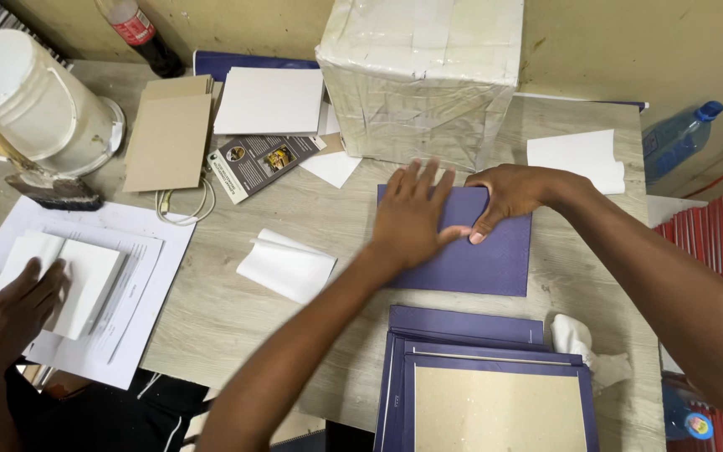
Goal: The person inserts white paper sheets into purple book covers one by one. They align the paper with the cover edges and press it down to secure it. The person stacks the completed books on the table as they finish each one.
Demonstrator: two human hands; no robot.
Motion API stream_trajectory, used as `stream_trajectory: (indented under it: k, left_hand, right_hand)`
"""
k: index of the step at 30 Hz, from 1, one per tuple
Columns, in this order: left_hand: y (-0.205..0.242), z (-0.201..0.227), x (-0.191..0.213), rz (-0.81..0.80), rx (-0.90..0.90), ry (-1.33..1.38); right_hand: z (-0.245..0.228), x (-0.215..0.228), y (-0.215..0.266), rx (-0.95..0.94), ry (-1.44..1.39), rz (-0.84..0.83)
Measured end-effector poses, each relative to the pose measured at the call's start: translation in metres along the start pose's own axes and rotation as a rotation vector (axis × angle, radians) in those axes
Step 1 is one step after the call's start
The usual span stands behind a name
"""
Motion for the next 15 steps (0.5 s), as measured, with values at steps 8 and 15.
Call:
stream_trajectory:
  k: [8,15]
  left_hand:
    - [-0.020,-0.010,-0.071,0.136,0.023,-0.005]
    - [-0.022,-0.011,-0.059,-0.049,0.034,0.007]
  right_hand:
    - [-0.064,-0.015,0.110,0.377,0.461,0.809]
    - [0.038,-0.106,0.016,0.190,0.376,0.781]
Point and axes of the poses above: each hand's wrist, its own y-axis away from the middle knuckle, its own x-axis out of the back of the hand, z = x × y, the point moved 3 cm from there along -y, towards the middle knuckle, and after that the axes turned 3 degrees about -x, right-handed, at the moved point
